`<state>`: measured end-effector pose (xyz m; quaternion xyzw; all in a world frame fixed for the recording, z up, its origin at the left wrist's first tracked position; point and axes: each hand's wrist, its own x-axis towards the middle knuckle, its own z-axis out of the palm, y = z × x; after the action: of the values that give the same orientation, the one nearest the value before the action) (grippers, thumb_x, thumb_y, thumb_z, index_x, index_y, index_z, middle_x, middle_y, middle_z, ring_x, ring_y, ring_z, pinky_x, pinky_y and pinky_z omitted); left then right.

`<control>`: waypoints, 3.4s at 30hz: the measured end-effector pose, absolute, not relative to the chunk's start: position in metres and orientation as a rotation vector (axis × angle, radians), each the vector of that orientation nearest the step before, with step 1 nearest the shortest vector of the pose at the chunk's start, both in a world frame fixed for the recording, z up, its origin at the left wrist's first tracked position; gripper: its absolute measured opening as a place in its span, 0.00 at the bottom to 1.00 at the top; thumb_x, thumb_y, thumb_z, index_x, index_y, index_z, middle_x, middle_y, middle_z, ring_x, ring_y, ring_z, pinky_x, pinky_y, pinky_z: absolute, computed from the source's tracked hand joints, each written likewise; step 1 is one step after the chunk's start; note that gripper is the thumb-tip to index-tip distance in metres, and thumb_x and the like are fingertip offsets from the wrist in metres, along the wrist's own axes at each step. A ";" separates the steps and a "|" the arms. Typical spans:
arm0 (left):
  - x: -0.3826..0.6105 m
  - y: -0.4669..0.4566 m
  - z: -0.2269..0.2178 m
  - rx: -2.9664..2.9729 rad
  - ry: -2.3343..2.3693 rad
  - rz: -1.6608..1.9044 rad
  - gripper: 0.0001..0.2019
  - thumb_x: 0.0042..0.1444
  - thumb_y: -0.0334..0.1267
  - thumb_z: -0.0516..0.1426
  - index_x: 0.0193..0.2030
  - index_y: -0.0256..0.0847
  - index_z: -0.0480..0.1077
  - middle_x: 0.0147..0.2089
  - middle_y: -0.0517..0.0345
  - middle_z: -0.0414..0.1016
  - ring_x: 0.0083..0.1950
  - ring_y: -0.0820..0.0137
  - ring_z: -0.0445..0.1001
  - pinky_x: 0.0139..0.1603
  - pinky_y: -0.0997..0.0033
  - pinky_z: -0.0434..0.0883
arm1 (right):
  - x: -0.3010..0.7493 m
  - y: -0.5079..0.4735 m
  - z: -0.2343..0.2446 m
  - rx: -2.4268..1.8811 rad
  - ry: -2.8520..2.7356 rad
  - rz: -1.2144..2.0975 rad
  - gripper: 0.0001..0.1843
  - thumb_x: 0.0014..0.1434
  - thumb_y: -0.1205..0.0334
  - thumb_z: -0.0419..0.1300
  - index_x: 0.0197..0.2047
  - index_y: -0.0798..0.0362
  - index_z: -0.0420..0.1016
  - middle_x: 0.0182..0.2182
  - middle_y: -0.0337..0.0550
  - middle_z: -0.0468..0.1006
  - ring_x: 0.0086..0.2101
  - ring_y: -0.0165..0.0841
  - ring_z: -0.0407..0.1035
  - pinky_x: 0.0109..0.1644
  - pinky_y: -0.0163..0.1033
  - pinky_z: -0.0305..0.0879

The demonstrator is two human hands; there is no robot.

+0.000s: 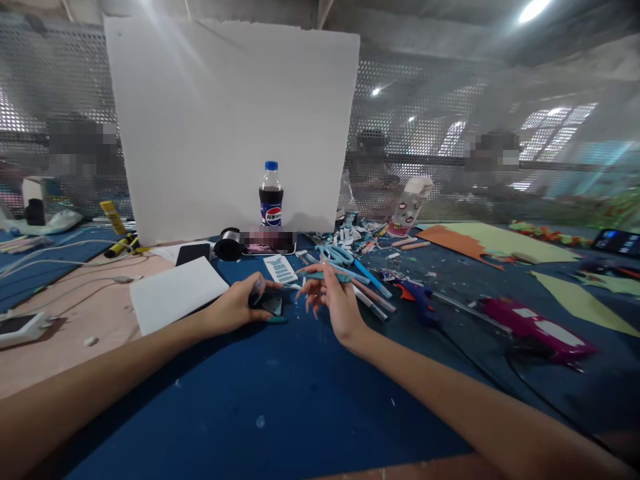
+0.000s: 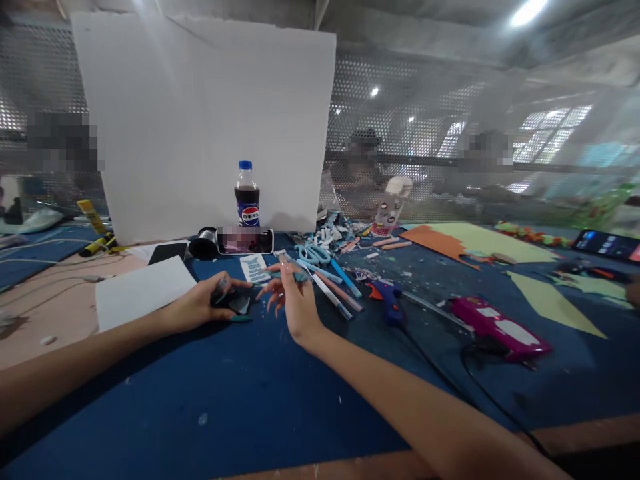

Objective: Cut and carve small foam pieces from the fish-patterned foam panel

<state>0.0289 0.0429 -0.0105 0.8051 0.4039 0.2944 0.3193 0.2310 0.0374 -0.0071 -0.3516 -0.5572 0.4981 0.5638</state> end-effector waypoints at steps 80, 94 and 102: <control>0.012 0.068 -0.009 0.742 0.715 1.116 0.24 0.62 0.51 0.41 0.33 0.32 0.67 0.23 0.59 0.60 0.22 0.75 0.62 0.29 0.75 0.67 | 0.168 -0.002 -0.002 -1.211 -2.537 0.282 0.33 0.47 0.28 0.45 0.32 0.53 0.58 0.19 0.40 0.67 0.18 0.30 0.58 0.23 0.36 0.44; 0.009 0.069 -0.013 0.647 0.656 1.122 0.25 0.65 0.42 0.36 0.33 0.30 0.68 0.23 0.55 0.62 0.22 0.74 0.64 0.27 0.73 0.71 | 0.173 0.012 -0.002 -0.945 -2.837 -0.029 0.23 0.52 0.39 0.49 0.31 0.53 0.65 0.17 0.37 0.66 0.19 0.28 0.57 0.24 0.33 0.41; 0.008 0.068 -0.013 0.633 0.682 1.134 0.23 0.64 0.42 0.40 0.33 0.29 0.69 0.23 0.55 0.63 0.23 0.74 0.64 0.28 0.73 0.70 | 0.227 0.056 0.016 -0.983 -2.900 0.152 0.18 0.53 0.46 0.52 0.32 0.55 0.65 0.21 0.40 0.68 0.21 0.28 0.58 0.26 0.34 0.47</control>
<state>0.0083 0.0684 -0.0133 0.2889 0.3111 0.5173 0.7430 0.2265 0.0558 0.0163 -0.3205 -0.9452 0.0495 0.0380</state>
